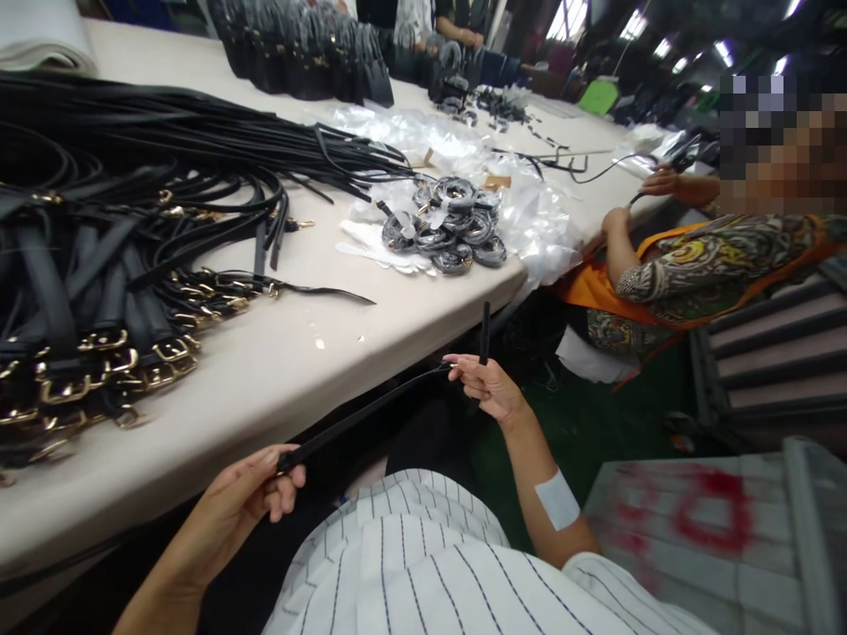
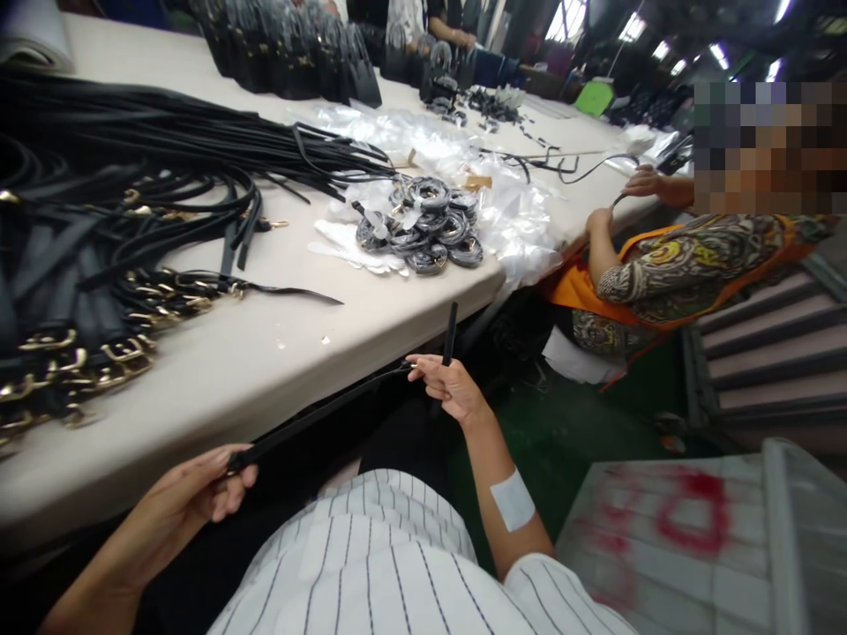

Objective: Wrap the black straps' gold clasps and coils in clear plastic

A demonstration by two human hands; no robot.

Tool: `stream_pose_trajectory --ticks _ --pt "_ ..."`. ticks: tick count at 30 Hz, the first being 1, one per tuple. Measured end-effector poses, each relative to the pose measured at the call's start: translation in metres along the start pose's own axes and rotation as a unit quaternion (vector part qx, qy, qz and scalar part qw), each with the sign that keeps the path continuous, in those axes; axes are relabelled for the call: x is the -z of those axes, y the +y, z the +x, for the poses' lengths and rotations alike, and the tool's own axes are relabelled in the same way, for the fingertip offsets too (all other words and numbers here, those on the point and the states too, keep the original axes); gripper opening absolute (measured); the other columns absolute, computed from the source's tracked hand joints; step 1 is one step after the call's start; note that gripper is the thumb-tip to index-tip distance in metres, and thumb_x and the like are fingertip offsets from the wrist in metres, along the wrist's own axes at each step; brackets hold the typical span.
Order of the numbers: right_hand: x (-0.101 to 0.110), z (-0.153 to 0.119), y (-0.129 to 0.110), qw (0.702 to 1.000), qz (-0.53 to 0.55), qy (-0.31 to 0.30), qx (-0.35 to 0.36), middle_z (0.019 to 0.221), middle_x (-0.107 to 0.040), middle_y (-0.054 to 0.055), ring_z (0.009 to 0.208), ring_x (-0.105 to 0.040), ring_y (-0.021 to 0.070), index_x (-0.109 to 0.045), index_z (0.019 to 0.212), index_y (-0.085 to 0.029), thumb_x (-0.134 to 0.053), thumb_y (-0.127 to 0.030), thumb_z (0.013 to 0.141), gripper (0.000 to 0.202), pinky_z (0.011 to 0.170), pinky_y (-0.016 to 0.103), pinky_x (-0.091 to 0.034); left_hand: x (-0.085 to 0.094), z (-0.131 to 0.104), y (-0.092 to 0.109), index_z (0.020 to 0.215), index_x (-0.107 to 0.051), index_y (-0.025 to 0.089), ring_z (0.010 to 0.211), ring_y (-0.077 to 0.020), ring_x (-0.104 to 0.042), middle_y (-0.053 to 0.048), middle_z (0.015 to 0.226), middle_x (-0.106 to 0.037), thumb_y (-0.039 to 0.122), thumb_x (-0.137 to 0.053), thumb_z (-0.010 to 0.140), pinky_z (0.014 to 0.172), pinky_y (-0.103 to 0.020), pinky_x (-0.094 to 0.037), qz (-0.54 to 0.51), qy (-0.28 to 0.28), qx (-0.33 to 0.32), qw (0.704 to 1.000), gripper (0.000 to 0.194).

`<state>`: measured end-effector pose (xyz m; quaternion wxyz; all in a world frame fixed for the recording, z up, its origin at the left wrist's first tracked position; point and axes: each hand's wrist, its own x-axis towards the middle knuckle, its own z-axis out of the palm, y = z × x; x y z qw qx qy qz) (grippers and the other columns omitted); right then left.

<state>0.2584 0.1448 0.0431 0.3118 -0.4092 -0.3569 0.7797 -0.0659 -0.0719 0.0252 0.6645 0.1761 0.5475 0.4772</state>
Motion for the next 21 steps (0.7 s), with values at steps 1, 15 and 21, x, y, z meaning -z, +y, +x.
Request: stream_pose_trajectory --ticks 1,15,21 --pt "-0.001 -0.002 0.0 1.0 -0.008 -0.004 0.003 0.071 -0.071 0.006 0.038 -0.019 -0.002 -0.075 0.096 -0.01 -0.079 -0.026 0.071 0.031 0.031 0.015 -0.012 0.001 -0.001 0.0 0.104 -0.067 0.013 0.058 -0.0128 -0.058 -0.008 0.081 -0.069 0.037 -0.068 0.085 0.048 -0.02 -0.049 0.0 0.003 0.0 1.0 0.03" --pt "-0.012 -0.002 0.009 0.994 -0.089 0.007 0.055 0.076 -0.073 0.007 0.038 -0.022 -0.0012 -0.071 0.085 -0.011 -0.079 -0.031 0.072 0.025 0.035 0.019 -0.01 -0.003 -0.007 0.005 0.105 -0.066 0.015 0.058 -0.0132 -0.06 -0.007 0.079 -0.068 0.036 -0.062 0.089 0.049 -0.021 -0.05 0.014 -0.013 -0.009 1.0 0.027" --pt "-0.038 -0.001 0.043 0.976 -0.163 -0.135 -0.054 0.073 -0.074 0.014 0.036 -0.022 0.0002 -0.073 0.083 -0.007 -0.067 -0.046 0.083 0.04 0.034 0.02 -0.009 -0.027 -0.001 0.01 0.104 -0.067 0.01 0.056 -0.0125 -0.061 -0.009 0.078 -0.068 0.034 -0.064 0.088 0.049 -0.02 -0.049 -0.005 -0.042 -0.046 0.998 0.029"
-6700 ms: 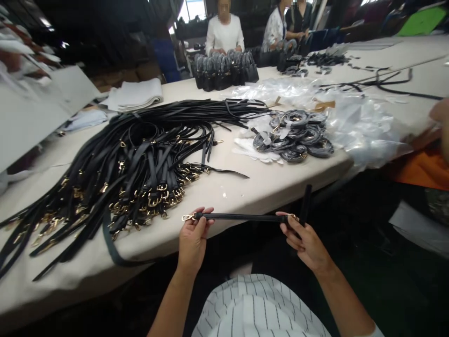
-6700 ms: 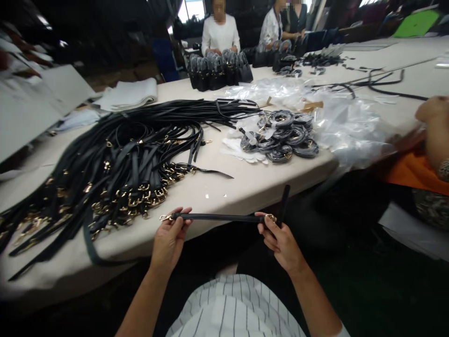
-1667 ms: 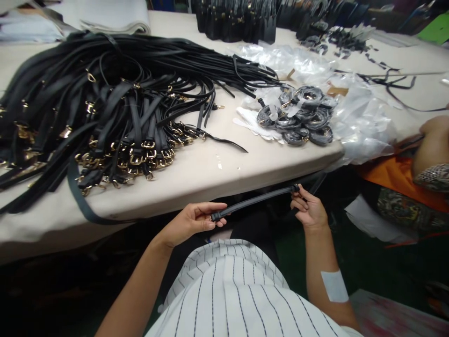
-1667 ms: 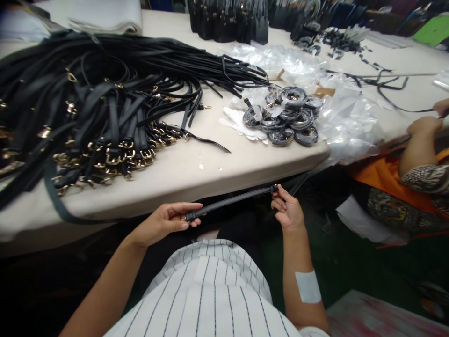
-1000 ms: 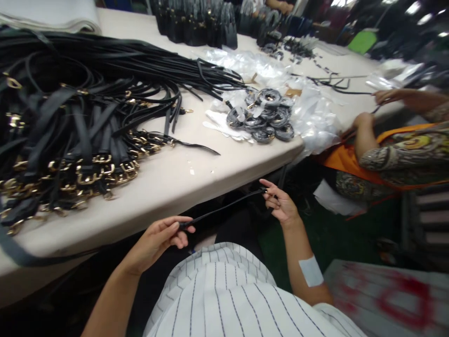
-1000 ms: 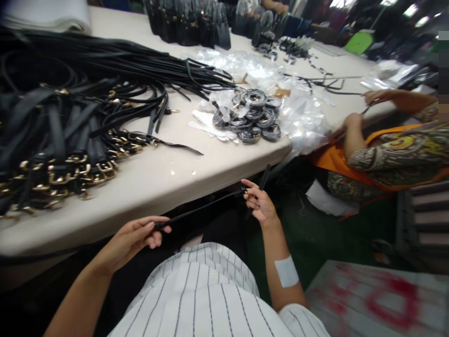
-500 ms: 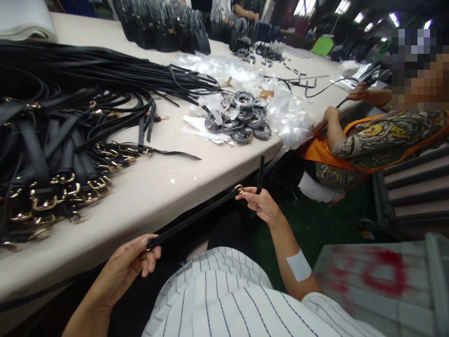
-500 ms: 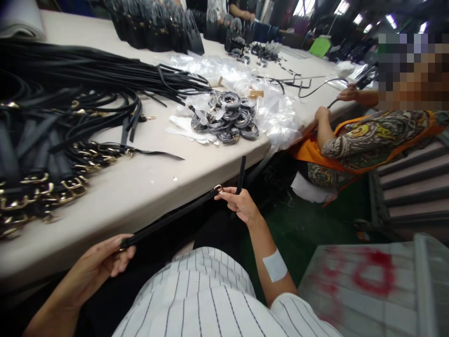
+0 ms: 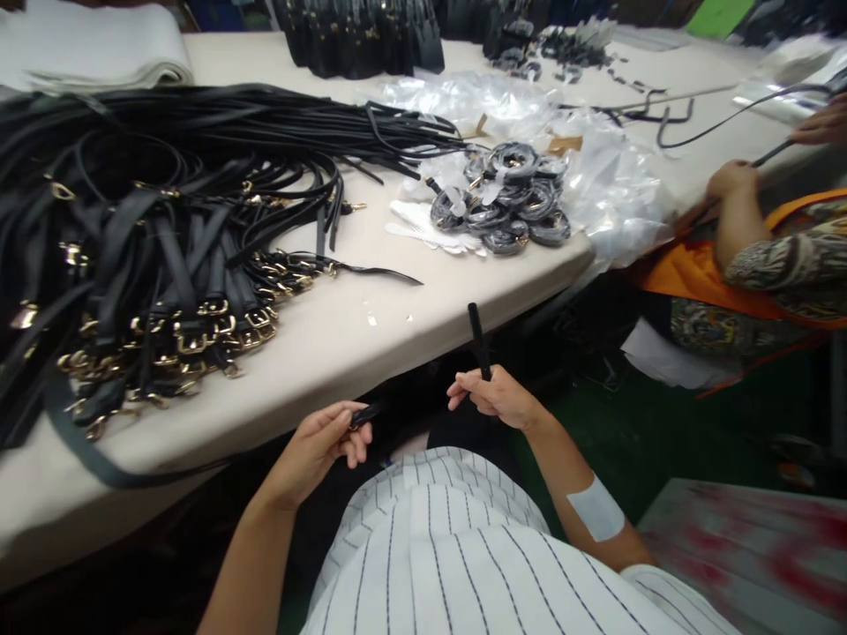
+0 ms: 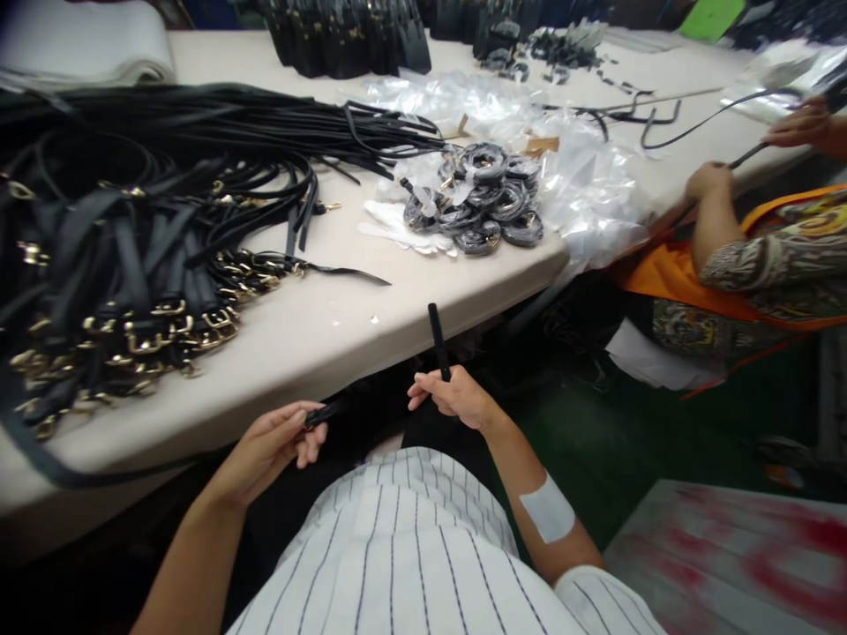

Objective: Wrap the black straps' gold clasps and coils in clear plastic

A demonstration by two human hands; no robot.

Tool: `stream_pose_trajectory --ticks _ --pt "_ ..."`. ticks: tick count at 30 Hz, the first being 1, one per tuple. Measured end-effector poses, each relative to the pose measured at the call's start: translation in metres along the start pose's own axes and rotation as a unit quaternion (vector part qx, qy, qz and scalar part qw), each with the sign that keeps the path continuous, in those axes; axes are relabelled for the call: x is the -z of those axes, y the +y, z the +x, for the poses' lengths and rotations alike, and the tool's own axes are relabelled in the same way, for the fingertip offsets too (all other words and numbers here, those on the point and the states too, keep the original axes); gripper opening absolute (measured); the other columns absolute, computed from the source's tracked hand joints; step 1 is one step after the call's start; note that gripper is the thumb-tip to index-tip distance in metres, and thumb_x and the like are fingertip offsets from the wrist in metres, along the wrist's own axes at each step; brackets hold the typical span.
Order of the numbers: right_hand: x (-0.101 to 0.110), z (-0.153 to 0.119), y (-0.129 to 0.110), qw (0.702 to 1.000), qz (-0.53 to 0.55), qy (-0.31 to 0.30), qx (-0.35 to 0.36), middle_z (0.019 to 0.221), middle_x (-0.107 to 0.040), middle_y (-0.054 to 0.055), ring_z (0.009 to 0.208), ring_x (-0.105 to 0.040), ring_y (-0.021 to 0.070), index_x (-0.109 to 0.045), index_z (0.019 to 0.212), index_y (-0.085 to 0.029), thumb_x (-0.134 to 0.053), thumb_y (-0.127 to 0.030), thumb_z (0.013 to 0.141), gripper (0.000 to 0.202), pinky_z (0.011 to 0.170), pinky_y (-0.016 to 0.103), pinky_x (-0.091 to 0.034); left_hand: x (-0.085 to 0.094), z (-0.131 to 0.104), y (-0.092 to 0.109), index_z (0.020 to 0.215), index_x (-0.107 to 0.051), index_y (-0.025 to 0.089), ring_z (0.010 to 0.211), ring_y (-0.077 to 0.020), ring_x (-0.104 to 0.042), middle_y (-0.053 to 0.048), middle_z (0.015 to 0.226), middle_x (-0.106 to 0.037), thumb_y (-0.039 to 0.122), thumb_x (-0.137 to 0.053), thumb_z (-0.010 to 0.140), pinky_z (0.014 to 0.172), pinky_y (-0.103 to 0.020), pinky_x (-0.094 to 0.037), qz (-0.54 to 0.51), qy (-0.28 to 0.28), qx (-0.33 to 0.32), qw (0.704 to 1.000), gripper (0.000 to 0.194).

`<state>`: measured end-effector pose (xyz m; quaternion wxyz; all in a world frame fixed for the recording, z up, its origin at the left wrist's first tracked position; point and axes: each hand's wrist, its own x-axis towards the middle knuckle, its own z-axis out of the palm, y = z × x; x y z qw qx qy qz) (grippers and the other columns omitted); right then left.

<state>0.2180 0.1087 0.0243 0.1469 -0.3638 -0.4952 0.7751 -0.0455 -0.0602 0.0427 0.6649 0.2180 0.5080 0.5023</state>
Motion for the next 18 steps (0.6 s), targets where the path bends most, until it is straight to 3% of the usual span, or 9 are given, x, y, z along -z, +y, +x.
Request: stream_pose_trajectory --ticks 4,7,10,13,15,18 --pt "-0.03 0.01 0.022 0.986 0.027 -0.127 -0.108 0.085 -0.075 0.021 0.037 -0.017 0.0004 -0.073 0.092 -0.005 -0.056 -0.055 0.089 0.053 0.033 0.019 -0.01 -0.013 -0.002 0.003 0.107 -0.065 0.011 0.055 -0.0126 -0.062 -0.009 0.077 -0.067 0.034 -0.059 0.091 0.047 -0.019 -0.047 -0.021 -0.029 -0.009 0.999 0.029" --pt "-0.042 0.022 0.031 0.969 0.158 -0.144 -0.125 0.104 -0.073 0.021 0.041 -0.013 -0.0002 -0.071 0.106 -0.009 -0.055 -0.054 0.091 0.05 0.033 0.017 -0.01 -0.021 -0.007 0.004 0.11 -0.065 0.012 0.056 -0.0133 -0.063 -0.009 0.078 -0.067 0.033 -0.056 0.093 0.047 -0.02 -0.047 -0.02 -0.053 -0.005 0.998 0.029" --pt "-0.042 0.033 0.027 0.957 0.268 -0.086 -0.067 0.108 -0.072 0.013 0.041 -0.011 -0.0011 -0.07 0.111 -0.018 -0.065 -0.043 0.087 0.035 0.033 0.014 -0.009 -0.023 -0.01 0.0 0.112 -0.066 0.014 0.057 -0.0145 -0.063 -0.009 0.079 -0.068 0.033 -0.055 0.093 0.048 -0.022 -0.048 0.001 -0.079 0.016 0.997 0.029" --pt "-0.035 0.035 0.011 0.963 0.267 -0.033 0.025 0.096 -0.074 0.008 0.04 -0.012 -0.0005 -0.071 0.109 -0.018 -0.069 -0.037 0.085 0.031 0.032 0.016 -0.009 -0.015 -0.011 -0.008 0.116 -0.066 0.016 0.063 -0.0173 -0.065 -0.01 0.084 -0.07 0.035 -0.055 0.093 0.056 -0.027 -0.052 0.069 -0.092 0.04 0.993 0.032" --pt "-0.032 0.029 -0.002 0.973 0.211 -0.05 0.078 0.092 -0.075 0.01 0.039 -0.015 0.0001 -0.07 0.111 -0.016 -0.064 -0.04 0.088 0.033 0.033 0.018 -0.01 -0.006 -0.008 -0.014 0.114 -0.069 0.018 0.078 -0.0219 -0.068 -0.011 0.092 -0.072 0.037 -0.057 0.092 0.072 -0.033 -0.056 0.153 -0.086 0.041 0.984 0.031" --pt "-0.036 0.015 -0.017 0.98 0.098 -0.135 0.107 0.092 -0.075 0.012 0.037 -0.023 0.001 -0.068 0.116 -0.014 -0.059 -0.042 0.092 0.038 0.034 0.019 -0.015 0.003 0.003 -0.015 0.103 -0.075 0.022 0.105 -0.0288 -0.065 -0.01 0.107 -0.073 0.039 -0.065 0.086 0.098 -0.039 -0.049 0.274 -0.035 0.011 0.961 0.026"
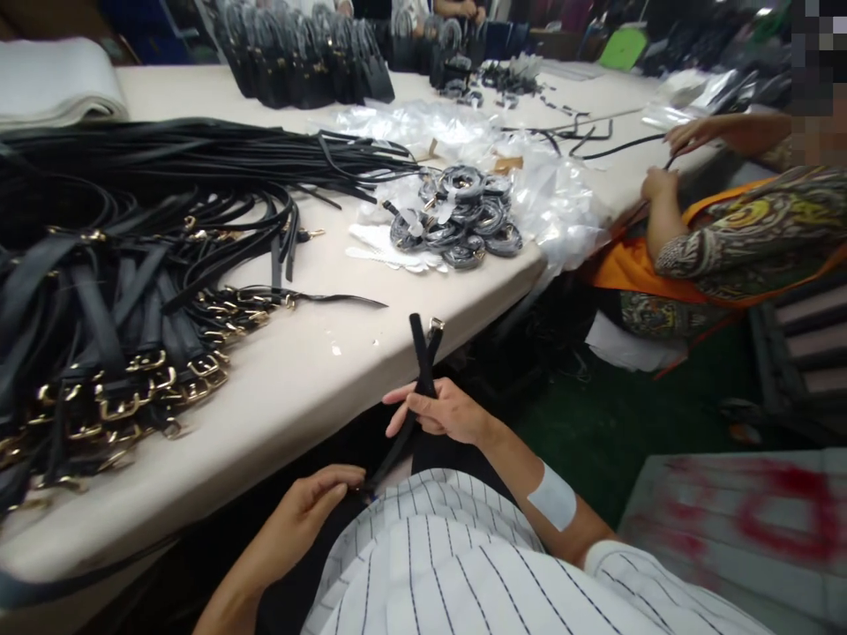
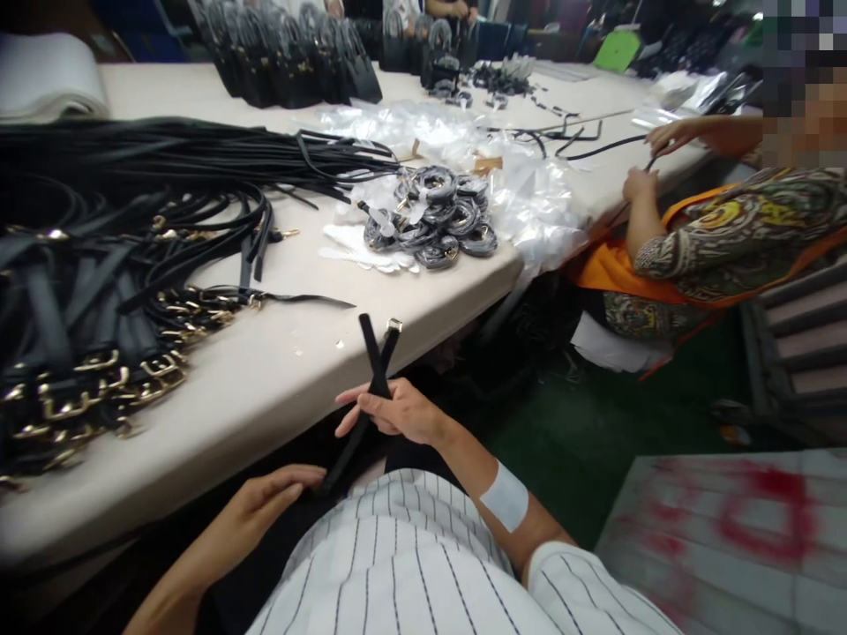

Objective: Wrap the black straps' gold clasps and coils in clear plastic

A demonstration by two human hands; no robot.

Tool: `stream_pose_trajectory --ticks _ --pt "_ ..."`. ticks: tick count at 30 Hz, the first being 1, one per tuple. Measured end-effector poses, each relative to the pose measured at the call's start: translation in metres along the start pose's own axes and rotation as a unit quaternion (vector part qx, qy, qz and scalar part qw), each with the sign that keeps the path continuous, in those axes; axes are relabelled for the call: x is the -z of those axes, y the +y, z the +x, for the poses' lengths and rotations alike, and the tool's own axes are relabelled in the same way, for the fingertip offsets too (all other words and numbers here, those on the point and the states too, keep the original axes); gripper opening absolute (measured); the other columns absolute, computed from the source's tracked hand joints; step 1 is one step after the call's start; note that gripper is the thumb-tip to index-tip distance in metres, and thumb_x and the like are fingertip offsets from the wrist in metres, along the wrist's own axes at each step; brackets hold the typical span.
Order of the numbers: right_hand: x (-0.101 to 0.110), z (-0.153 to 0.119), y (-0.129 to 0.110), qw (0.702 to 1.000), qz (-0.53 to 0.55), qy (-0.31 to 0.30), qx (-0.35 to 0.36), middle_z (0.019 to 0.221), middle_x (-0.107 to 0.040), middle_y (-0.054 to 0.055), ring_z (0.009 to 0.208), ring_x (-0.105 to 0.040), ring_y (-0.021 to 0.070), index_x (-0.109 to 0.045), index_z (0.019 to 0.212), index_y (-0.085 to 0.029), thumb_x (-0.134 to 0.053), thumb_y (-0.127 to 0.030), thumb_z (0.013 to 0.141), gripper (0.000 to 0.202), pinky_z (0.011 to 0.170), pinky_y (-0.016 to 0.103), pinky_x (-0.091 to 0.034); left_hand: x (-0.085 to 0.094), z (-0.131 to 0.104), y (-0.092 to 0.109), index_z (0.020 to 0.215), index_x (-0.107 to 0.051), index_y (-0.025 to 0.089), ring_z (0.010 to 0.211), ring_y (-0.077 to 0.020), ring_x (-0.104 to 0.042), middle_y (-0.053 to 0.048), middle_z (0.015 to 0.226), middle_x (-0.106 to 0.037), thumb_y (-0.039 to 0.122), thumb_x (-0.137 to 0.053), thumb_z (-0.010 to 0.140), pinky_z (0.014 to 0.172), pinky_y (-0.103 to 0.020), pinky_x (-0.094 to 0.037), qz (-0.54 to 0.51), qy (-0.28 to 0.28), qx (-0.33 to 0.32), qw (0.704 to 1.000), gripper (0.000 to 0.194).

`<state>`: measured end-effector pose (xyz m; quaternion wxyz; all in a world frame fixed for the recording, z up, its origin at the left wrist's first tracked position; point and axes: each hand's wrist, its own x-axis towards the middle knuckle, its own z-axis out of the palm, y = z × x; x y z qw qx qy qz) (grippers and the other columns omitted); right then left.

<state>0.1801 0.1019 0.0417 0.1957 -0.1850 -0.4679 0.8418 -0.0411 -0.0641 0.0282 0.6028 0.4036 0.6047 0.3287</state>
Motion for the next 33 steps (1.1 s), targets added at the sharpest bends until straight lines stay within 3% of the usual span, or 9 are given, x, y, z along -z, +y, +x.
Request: stream_pose_trajectory --ticks 5,9,12,16,18,23,26,29,33 --pt "-0.022 -0.007 -0.006 0.983 -0.09 -0.15 -0.049 0.089 -0.075 0.009 0.08 -0.068 0.015 -0.068 0.118 -0.015 -0.061 -0.046 0.089 0.043 0.075 0.026 -0.052 -0.009 0.019 0.036 0.121 -0.066 0.023 0.117 -0.0294 -0.06 -0.009 0.122 -0.069 0.041 -0.065 0.085 0.104 -0.038 -0.046 -0.033 0.073 -0.061 0.995 0.041" --pt "-0.031 -0.007 0.001 0.973 -0.085 -0.198 -0.079 0.088 -0.076 0.008 0.096 -0.069 0.0196 -0.068 0.116 -0.014 -0.058 -0.045 0.091 0.041 0.095 0.035 -0.049 -0.028 0.03 0.072 0.127 -0.061 0.022 0.116 -0.0258 -0.061 -0.01 0.127 -0.066 0.041 -0.06 0.09 0.098 -0.034 -0.049 -0.125 0.015 -0.107 0.986 0.041" --pt "-0.033 -0.009 0.005 0.973 -0.095 -0.2 -0.068 0.088 -0.076 0.009 0.101 -0.068 0.0197 -0.071 0.105 -0.012 -0.056 -0.041 0.093 0.035 0.103 0.038 -0.045 -0.042 0.035 0.08 0.122 -0.063 0.022 0.094 -0.0217 -0.068 -0.011 0.114 -0.071 0.042 -0.059 0.09 0.068 -0.024 -0.054 -0.21 0.005 -0.08 0.974 0.039" --pt "-0.03 -0.011 0.008 0.976 -0.094 -0.184 -0.062 0.086 -0.076 0.009 0.105 -0.067 0.0211 -0.073 0.099 -0.011 -0.058 -0.042 0.092 0.035 0.106 0.039 -0.043 -0.053 0.038 0.075 0.12 -0.063 0.021 0.05 -0.0067 -0.052 -0.006 0.095 -0.07 0.043 -0.064 0.087 0.035 -0.018 -0.027 -0.275 0.046 -0.063 0.958 0.04" --pt "-0.029 -0.012 0.012 0.978 -0.084 -0.177 -0.072 0.085 -0.076 0.009 0.103 -0.068 0.0215 -0.072 0.106 -0.011 -0.06 -0.042 0.091 0.037 0.105 0.04 -0.044 -0.056 0.04 0.073 0.124 -0.06 0.022 0.042 -0.0029 -0.04 -0.002 0.087 -0.066 0.043 -0.064 0.087 0.033 -0.018 -0.022 -0.282 0.061 -0.073 0.955 0.042" --pt "-0.028 -0.013 0.022 0.981 -0.091 -0.138 -0.105 0.085 -0.076 0.01 0.092 -0.07 0.0221 -0.071 0.111 -0.01 -0.064 -0.046 0.088 0.043 0.098 0.041 -0.048 -0.06 0.04 0.077 0.126 -0.057 0.02 0.064 -0.009 -0.053 0.003 0.071 -0.052 0.038 -0.057 0.093 0.057 -0.019 -0.044 -0.287 0.118 -0.142 0.94 0.038" --pt "-0.027 -0.017 0.021 0.982 -0.114 -0.112 -0.103 0.093 -0.075 0.01 0.096 -0.068 0.022 -0.071 0.109 -0.011 -0.067 -0.047 0.085 0.044 0.095 0.038 -0.049 -0.06 0.039 0.078 0.13 -0.051 0.023 0.057 -0.0088 -0.05 0.003 0.072 -0.05 0.041 -0.053 0.094 0.051 -0.02 -0.042 -0.283 0.127 -0.15 0.939 0.04" --pt "-0.022 -0.023 0.017 0.989 -0.112 -0.066 -0.066 0.102 -0.073 0.012 0.068 -0.063 0.0117 -0.067 0.115 -0.012 -0.062 -0.053 0.087 0.05 0.065 0.024 -0.051 -0.056 0.039 0.075 0.127 -0.048 0.024 0.048 -0.0055 -0.042 0.005 0.069 -0.05 0.04 -0.052 0.095 0.045 -0.017 -0.036 -0.269 0.126 -0.151 0.943 0.037" --pt "-0.01 -0.028 0.008 0.994 -0.099 0.022 -0.044 0.093 -0.073 0.014 0.035 -0.023 0.0015 -0.047 0.136 -0.013 -0.027 -0.057 0.1 0.061 0.034 0.02 -0.013 -0.05 0.039 0.07 0.112 -0.048 0.022 0.041 -0.0026 -0.034 0.008 0.061 -0.049 0.039 -0.054 0.094 0.041 -0.014 -0.025 -0.249 0.118 -0.147 0.95 0.026"
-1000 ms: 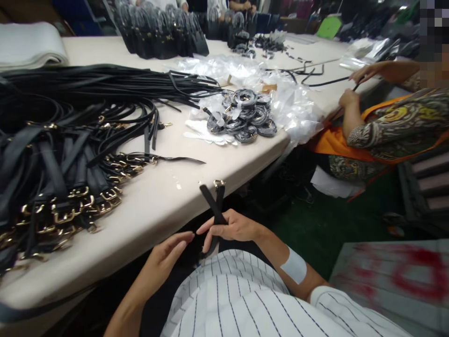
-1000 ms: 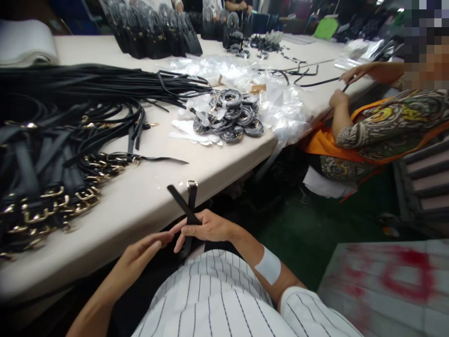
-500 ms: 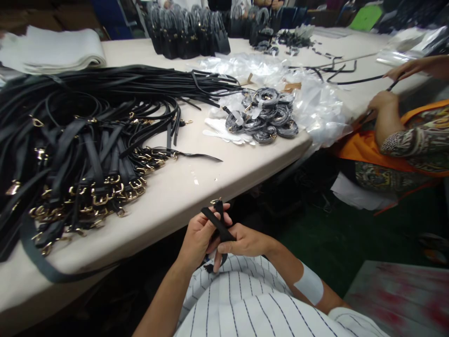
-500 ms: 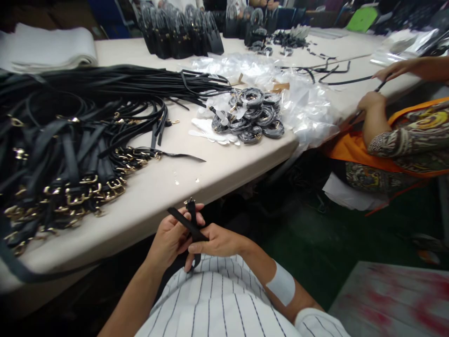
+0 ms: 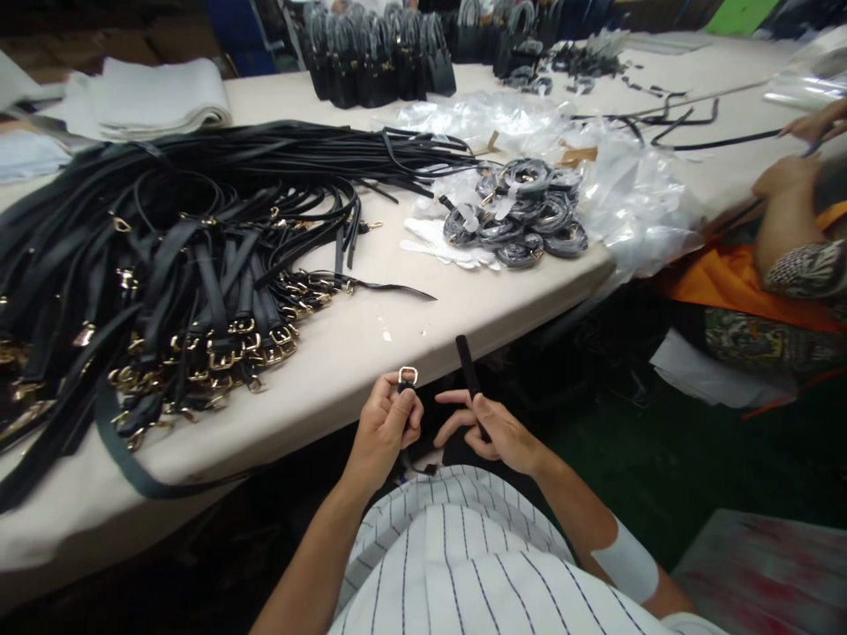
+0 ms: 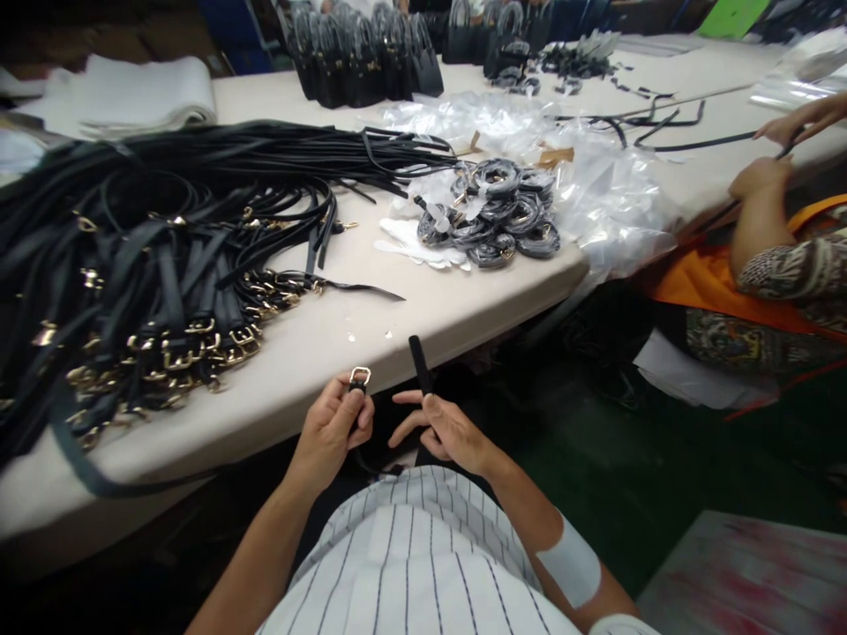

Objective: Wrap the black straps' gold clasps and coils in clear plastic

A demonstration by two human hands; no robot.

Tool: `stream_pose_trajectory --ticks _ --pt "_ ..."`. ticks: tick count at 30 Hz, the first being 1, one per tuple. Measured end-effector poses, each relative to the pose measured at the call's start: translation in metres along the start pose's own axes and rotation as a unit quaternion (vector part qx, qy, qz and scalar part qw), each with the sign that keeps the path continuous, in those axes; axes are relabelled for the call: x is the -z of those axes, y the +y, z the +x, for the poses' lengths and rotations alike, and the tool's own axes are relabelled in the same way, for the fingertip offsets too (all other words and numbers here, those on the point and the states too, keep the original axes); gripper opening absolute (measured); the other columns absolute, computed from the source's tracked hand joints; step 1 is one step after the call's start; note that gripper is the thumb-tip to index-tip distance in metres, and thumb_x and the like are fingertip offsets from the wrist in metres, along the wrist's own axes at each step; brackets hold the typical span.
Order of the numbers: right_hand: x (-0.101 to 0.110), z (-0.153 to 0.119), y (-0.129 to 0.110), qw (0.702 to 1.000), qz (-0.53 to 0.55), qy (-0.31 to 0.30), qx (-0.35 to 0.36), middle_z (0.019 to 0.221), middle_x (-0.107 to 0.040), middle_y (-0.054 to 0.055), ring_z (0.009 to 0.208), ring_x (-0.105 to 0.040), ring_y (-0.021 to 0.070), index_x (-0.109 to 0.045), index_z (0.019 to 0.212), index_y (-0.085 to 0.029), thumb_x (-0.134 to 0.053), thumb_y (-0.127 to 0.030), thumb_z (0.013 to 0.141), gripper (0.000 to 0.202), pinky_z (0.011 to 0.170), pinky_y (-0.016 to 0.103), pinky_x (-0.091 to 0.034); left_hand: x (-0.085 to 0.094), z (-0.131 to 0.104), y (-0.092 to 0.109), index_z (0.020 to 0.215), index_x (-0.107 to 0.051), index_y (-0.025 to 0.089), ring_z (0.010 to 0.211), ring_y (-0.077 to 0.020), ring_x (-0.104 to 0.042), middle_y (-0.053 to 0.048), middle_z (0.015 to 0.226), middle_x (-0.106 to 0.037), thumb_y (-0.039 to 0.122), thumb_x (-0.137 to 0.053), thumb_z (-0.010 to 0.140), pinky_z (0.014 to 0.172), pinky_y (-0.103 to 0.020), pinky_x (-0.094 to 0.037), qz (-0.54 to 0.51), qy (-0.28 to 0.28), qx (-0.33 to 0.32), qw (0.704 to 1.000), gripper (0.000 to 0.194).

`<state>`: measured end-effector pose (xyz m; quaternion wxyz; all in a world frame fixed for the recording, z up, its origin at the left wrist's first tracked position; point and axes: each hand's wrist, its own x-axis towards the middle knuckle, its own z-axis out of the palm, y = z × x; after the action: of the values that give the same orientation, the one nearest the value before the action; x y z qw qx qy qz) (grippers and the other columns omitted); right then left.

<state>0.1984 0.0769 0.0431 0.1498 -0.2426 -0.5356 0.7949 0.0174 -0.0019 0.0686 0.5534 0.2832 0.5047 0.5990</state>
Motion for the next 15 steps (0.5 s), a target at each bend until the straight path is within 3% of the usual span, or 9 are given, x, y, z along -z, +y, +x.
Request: stream_pose_trajectory --ticks 4,7,11,15 --pt "0.01 -0.003 -0.012 0.997 -0.045 0.062 0.001 0.063 -0.063 0.002 0.033 -0.023 0.0038 -0.033 0.146 -0.014 -0.023 -0.057 0.1 0.063 0.034 0.02 -0.013 0.005 -0.003 0.001 0.104 -0.05 0.019 0.036 -0.0029 -0.037 0.006 0.061 -0.056 0.039 -0.056 0.093 0.037 -0.016 -0.026 0.047 -0.025 0.023 0.998 0.024" --pt "0.013 -0.004 -0.02 0.995 -0.084 0.031 -0.042 0.056 -0.057 -0.003 0.032 -0.024 0.0039 -0.028 0.151 -0.016 -0.021 -0.058 0.1 0.066 0.034 0.018 -0.014 0.008 -0.006 0.002 0.105 -0.056 0.016 0.04 -0.0045 -0.045 0.002 0.068 -0.06 0.038 -0.056 0.093 0.039 -0.017 -0.031 0.064 -0.025 0.033 0.997 0.026" --pt "0.012 -0.003 -0.02 0.993 -0.09 -0.037 -0.073 0.058 -0.057 -0.003 0.033 -0.025 0.0037 -0.03 0.151 -0.02 -0.027 -0.055 0.101 0.061 0.033 0.017 -0.017 0.012 -0.007 0.001 0.11 -0.061 0.013 0.048 -0.003 -0.041 0.001 0.069 -0.057 0.037 -0.055 0.094 0.045 -0.016 -0.029 0.03 -0.011 0.045 0.998 0.029" --pt "0.01 0.0 -0.009 0.999 0.016 -0.018 -0.039 0.074 -0.065 0.001 0.039 -0.029 0.0035 -0.03 0.151 -0.026 -0.04 -0.046 0.1 0.055 0.035 0.017 -0.019 0.017 -0.008 0.002 0.112 -0.06 0.014 0.046 -0.0019 -0.032 0.003 0.064 -0.05 0.037 -0.054 0.094 0.045 -0.016 -0.02 -0.032 -0.025 0.09 0.995 0.03"
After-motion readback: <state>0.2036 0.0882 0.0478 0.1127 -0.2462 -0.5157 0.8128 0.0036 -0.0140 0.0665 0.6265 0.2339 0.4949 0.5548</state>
